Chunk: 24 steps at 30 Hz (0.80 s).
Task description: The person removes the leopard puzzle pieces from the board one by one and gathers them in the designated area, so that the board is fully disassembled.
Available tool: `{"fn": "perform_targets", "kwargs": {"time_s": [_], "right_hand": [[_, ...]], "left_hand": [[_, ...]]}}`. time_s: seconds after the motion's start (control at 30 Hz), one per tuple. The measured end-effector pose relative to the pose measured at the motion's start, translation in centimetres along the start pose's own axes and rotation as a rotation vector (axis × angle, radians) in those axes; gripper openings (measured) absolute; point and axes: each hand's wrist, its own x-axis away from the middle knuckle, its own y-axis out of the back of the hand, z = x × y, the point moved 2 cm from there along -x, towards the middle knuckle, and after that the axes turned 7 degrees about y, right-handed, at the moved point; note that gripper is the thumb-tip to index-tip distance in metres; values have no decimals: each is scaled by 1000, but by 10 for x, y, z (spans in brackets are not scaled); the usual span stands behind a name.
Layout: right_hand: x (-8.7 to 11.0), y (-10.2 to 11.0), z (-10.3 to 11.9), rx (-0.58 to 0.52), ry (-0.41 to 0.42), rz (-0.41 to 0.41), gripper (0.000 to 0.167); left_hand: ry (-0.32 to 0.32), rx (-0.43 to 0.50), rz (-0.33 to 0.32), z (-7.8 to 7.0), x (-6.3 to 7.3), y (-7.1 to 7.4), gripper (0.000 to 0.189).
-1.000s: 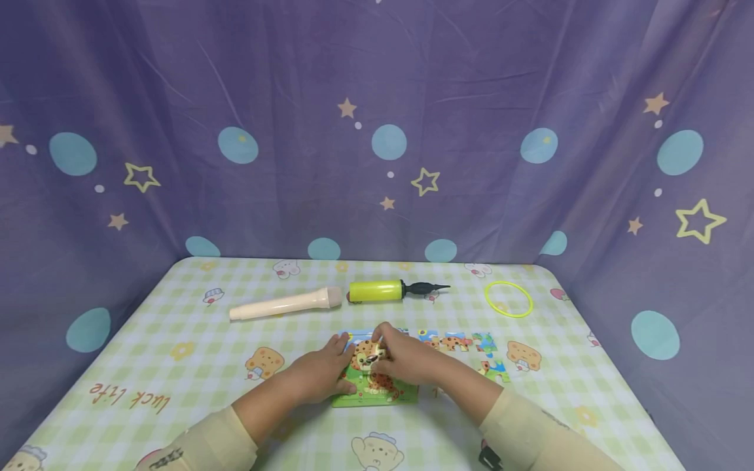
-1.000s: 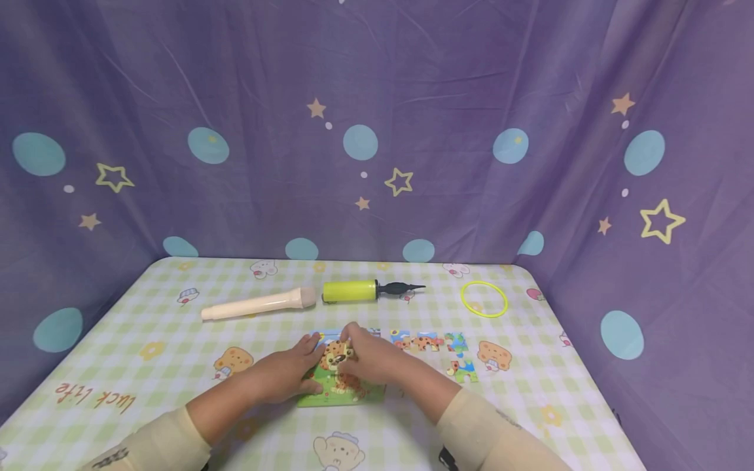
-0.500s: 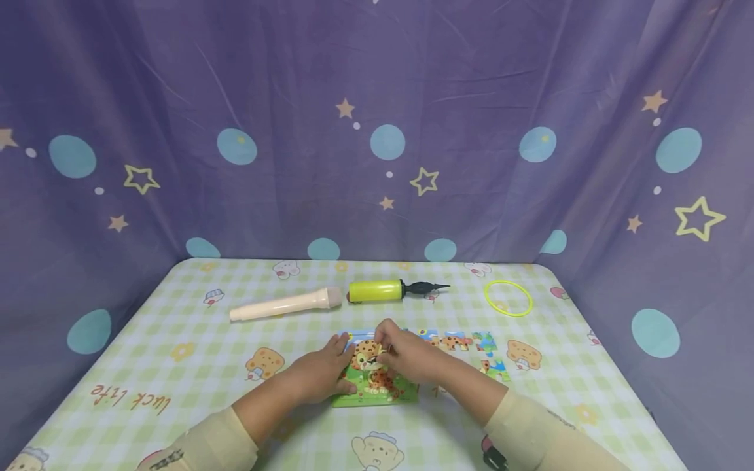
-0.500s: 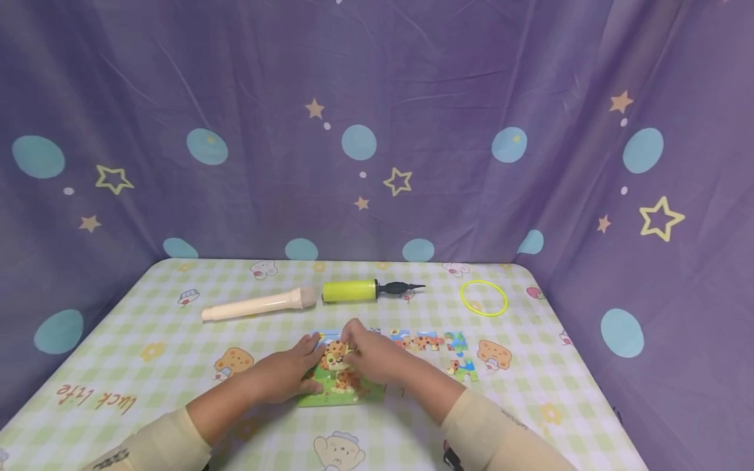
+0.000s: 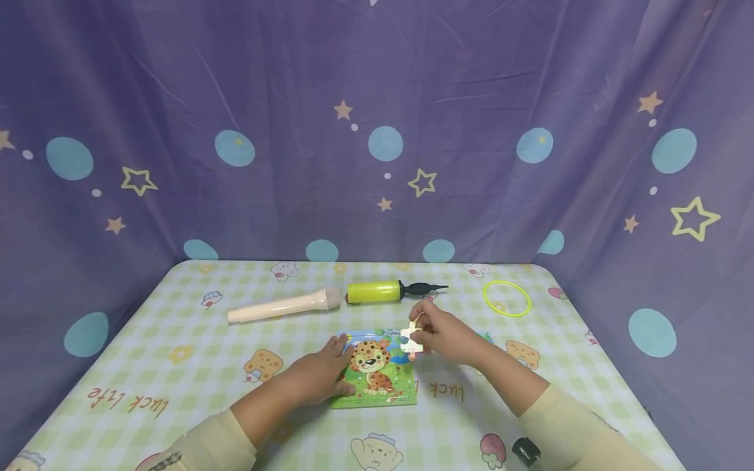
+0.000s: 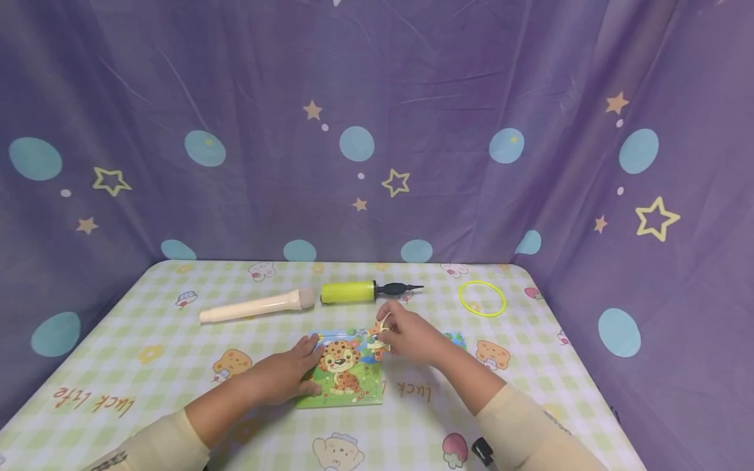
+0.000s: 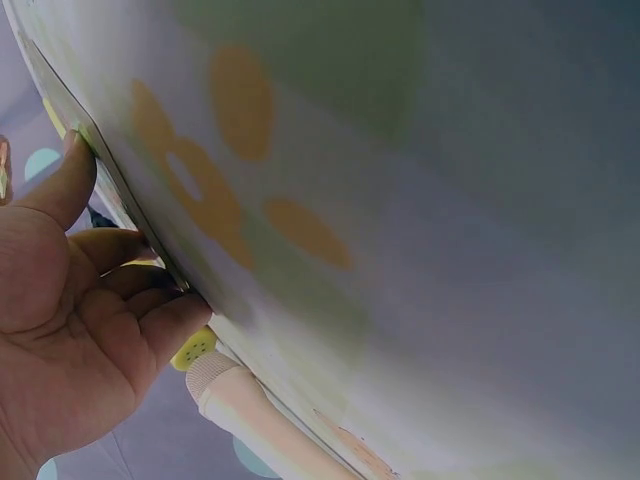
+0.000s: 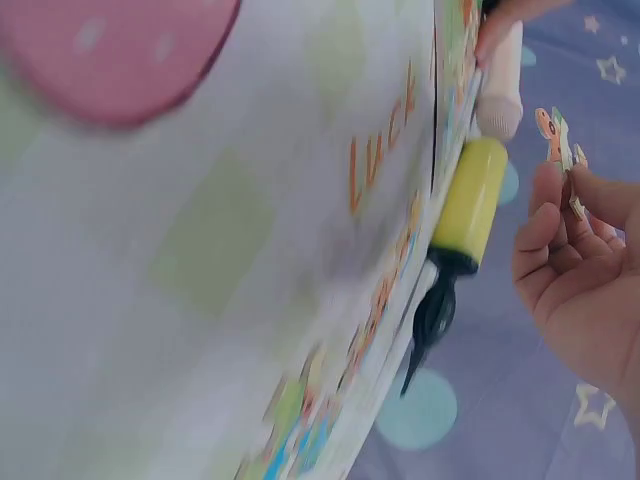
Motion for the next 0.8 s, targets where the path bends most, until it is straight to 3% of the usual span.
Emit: {"fn": "perform_targets", "kwargs": {"time_s": [0.33, 0.67, 0.8], "right_hand": [[30, 28, -26, 11, -131, 5, 29], [52, 28, -52, -25, -231, 72, 26], [54, 26, -58, 14, -272, 65, 24]], "left_hand": [[11, 8, 6, 0, -1, 0, 84], [14, 0, 7, 2, -3, -1, 84], [14, 3, 9, 1, -2, 0, 84]]}}
